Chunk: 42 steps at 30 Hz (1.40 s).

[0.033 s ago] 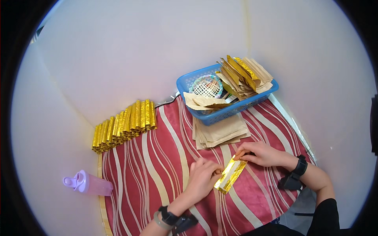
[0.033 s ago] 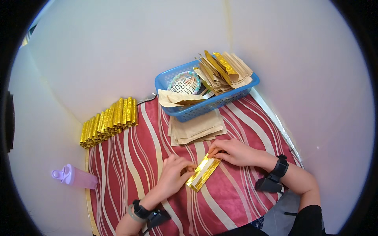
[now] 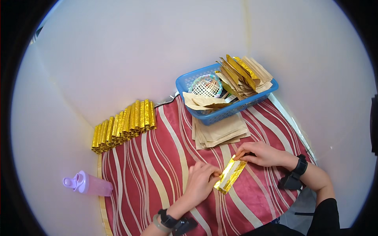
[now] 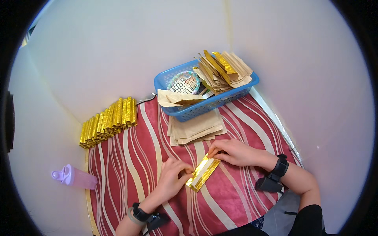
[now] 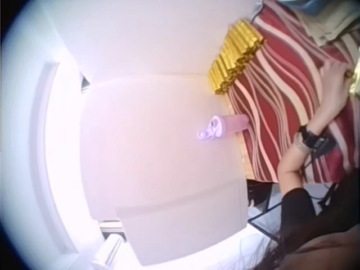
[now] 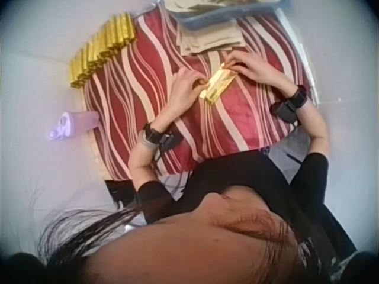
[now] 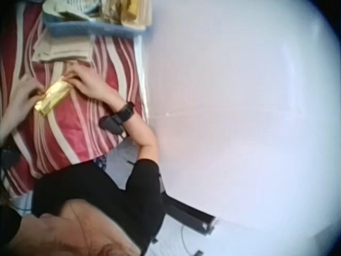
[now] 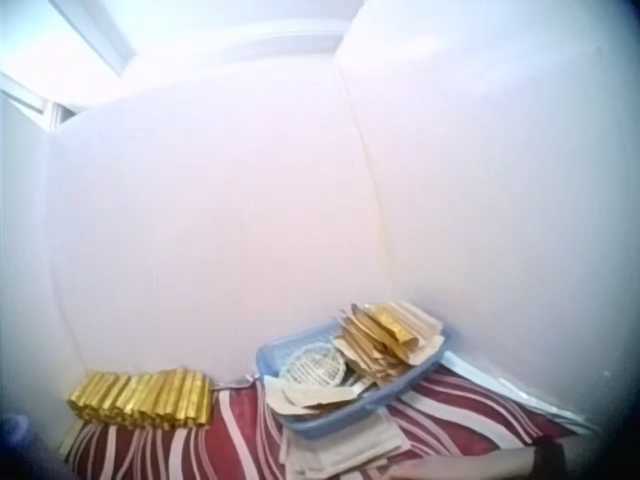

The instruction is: Folding and wrapping traditional paper items with gold foil sheets.

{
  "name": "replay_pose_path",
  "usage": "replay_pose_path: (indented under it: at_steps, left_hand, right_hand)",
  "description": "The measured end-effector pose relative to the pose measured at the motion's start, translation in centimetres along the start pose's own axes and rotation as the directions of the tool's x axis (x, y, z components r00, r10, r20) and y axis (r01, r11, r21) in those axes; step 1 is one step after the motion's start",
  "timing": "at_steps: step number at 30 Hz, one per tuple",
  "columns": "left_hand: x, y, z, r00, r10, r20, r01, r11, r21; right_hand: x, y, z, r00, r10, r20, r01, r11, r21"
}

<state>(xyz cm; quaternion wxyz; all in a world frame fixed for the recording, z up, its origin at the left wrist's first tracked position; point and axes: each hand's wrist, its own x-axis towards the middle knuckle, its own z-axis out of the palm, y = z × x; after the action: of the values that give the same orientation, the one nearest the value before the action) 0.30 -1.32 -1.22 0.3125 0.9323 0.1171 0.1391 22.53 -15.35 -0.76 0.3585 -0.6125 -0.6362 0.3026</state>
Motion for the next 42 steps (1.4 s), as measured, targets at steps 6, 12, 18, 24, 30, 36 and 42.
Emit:
replay_pose_path:
  at_steps: [6, 12, 18, 24, 30, 36, 42]
  left_hand:
    - [-3.0, 0.9, 0.4, 0.994, -0.068, -0.086, 0.068, 0.998, -0.003]
    - [-2.5, -0.4, -0.2, 0.984, 0.073, -0.161, -0.045, 0.984, 0.17]
    - [-3.5, 0.0, -0.1, 0.987, -0.074, -0.144, 0.085, 0.994, 0.069]
    - [-4.2, 0.8, 0.1, 0.99, -0.005, -0.14, 0.03, 0.984, 0.176]
    - [-4.1, 0.7, 0.2, 0.985, 0.053, -0.164, -0.014, 0.973, 0.232]
    - [-3.8, 0.9, 0.4, 0.971, 0.015, -0.239, 0.03, 0.982, 0.186]
    - [-3.1, 0.2, 0.8, 0.97, -0.062, -0.236, 0.078, 0.995, 0.058]
  right_hand:
    - [-0.8, -0.3, -1.2, 0.981, -0.173, 0.082, 0.188, 0.955, -0.231]
    - [-1.4, -0.5, 0.1, 0.98, -0.199, 0.026, 0.188, 0.864, -0.467]
    - [-1.4, 0.4, 0.5, 0.979, -0.205, -0.016, 0.181, 0.895, -0.407]
    - [-1.2, 1.0, 0.3, 0.965, -0.263, -0.022, 0.244, 0.919, -0.309]
    - [-0.9, 1.2, 0.3, 0.959, -0.28, -0.037, 0.263, 0.932, -0.249]
    - [-0.9, 0.4, 1.0, 0.986, -0.117, -0.117, 0.094, 0.977, -0.191]
    - [-0.8, 0.1, 1.5, 0.981, -0.063, -0.183, 0.029, 0.982, -0.184]
